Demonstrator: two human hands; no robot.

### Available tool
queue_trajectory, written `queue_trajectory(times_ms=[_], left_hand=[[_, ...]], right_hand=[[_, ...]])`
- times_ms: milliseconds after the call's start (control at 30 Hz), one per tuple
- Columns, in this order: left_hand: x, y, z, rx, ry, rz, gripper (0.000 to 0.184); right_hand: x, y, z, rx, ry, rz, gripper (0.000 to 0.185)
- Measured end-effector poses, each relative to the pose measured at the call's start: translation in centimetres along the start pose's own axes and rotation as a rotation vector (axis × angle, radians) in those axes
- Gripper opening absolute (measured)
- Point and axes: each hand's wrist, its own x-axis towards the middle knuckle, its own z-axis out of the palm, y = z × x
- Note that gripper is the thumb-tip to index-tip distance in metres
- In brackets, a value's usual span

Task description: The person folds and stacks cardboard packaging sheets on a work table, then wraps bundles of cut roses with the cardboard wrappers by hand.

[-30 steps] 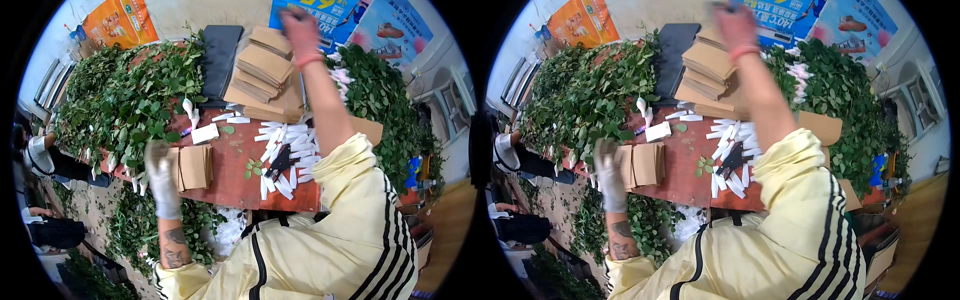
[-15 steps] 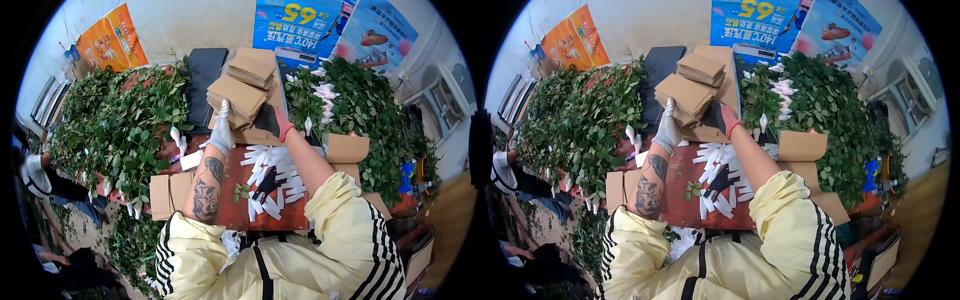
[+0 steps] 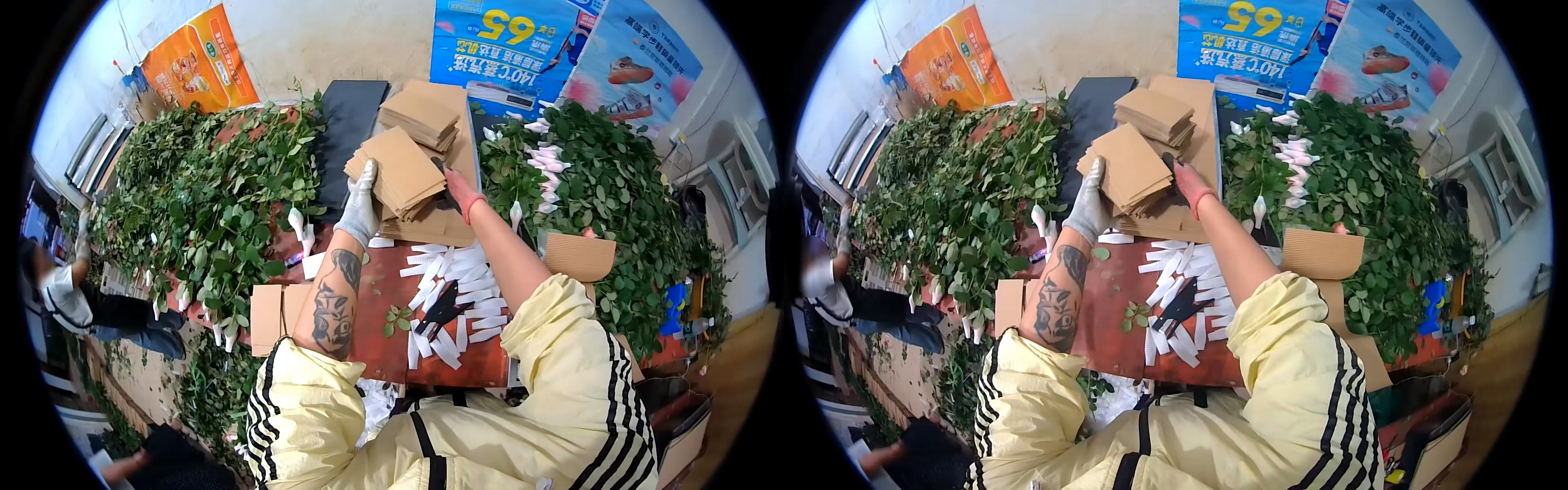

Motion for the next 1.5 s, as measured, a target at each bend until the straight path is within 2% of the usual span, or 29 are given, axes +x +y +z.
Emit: queue_trajectory(times_ms=[33,100,200,267,367,433,500,567,633,767,800,833,900,967,1000,1033,1167,1233,1267,1367,1400,1433,1500], left_hand=[[-0.1,0.0,0.2,-0.035,-0.025,0.007,0.059],[-0.2,0.4,0.4,-0.065,-0.055,0.019,0.058],[-1.5,1.8,1.3,-0.049,-0.061,-0.171,0.06],[-1.5,2.1,0.8,-0.015,-0.058,-0.2,0.06],[-1.1,1.8,0.1,0.011,-0.069,-0.244,0.063],[-1.0,1.0,-0.2,0.017,-0.069,-0.195,0.074],[-1.3,1.3,-0.4,0.029,-0.039,-0.216,0.074],[-1.0,1.3,-1.2,0.033,-0.01,-0.341,0.073],[-0.1,-0.2,-1.5,-0.015,-0.141,-0.182,0.074],[-1.5,0.9,0.1,-0.047,-0.155,-0.161,0.077],[-2.4,1.8,0.4,-0.023,-0.076,-0.284,0.077],[-2.7,2.2,0.0,-0.041,-0.104,-0.36,0.077],[-3.6,2.6,0.4,-0.108,-0.123,-0.258,0.071],[-5.9,4.3,0.9,-0.048,-0.118,-0.192,0.071],[-7.2,5.3,0.9,-0.046,-0.143,-0.242,0.071],[-8.5,6.1,0.7,-0.045,-0.167,-0.29,0.07],[-14.1,6.3,-1.7,-0.008,-0.06,-0.29,0.071],[-17.2,4.8,-3.7,0.113,-0.03,-0.183,0.071],[-17.5,5.0,-3.4,0.075,-0.007,-0.241,0.067],[-19.3,2.2,-6.1,0.079,0.048,-0.422,0.064],[-19.5,-0.1,-7.7,0.042,0.099,-0.433,0.062],[-19.2,-1.4,-9.3,0.102,0.15,-0.416,0.063],[-19.7,-2.2,-9.5,0.175,0.077,-0.366,0.063]], right_hand=[[-0.3,-0.4,0.0,-0.062,0.019,0.142,0.049],[-0.3,-0.4,-0.2,-0.085,-0.022,0.132,0.05],[0.9,0.8,-0.8,-0.133,-0.111,0.124,0.053],[1.5,1.0,0.0,0.132,-0.157,-0.019,0.052],[-1.0,-0.8,2.4,0.127,-0.137,-0.031,0.054],[-0.8,-0.1,3.3,0.212,-0.159,-0.12,0.053],[-2.0,-1.1,3.2,0.189,-0.159,-0.077,0.052],[-2.8,-2.3,3.0,0.143,-0.222,0.111,0.049],[-2.4,-2.4,2.9,0.108,-0.258,0.036,0.049],[-2.5,-0.7,2.9,0.006,-0.374,-0.178,0.049],[-3.5,-0.9,3.1,0.106,-0.286,-0.046,0.047],[-5.3,-2.4,4.5,0.202,-0.196,0.086,0.046],[-4.1,-0.6,4.6,0.161,-0.311,-0.12,0.048],[-2.7,1.1,4.7,0.064,-0.285,-0.142,0.046],[-3.1,1.6,5.4,0.067,-0.385,-0.209,0.043],[-3.8,2.0,6.2,0.187,-0.397,-0.163,0.039],[-8.2,6.6,9.4,-0.116,-0.409,-0.449,0.039],[-12.4,10.5,11.4,0.567,-0.271,-0.014,0.034],[-12.5,9.8,11.3,0.592,-0.229,0.167,0.033],[-14.0,14.8,10.5,0.655,-0.218,0.306,0.036],[-15.4,16.2,10.8,0.415,-0.131,0.146,0.038],[-15.5,17.2,10.8,0.401,-0.133,0.143,0.038],[-14.9,19.5,9.8,0.52,-0.031,0.361,0.041]])
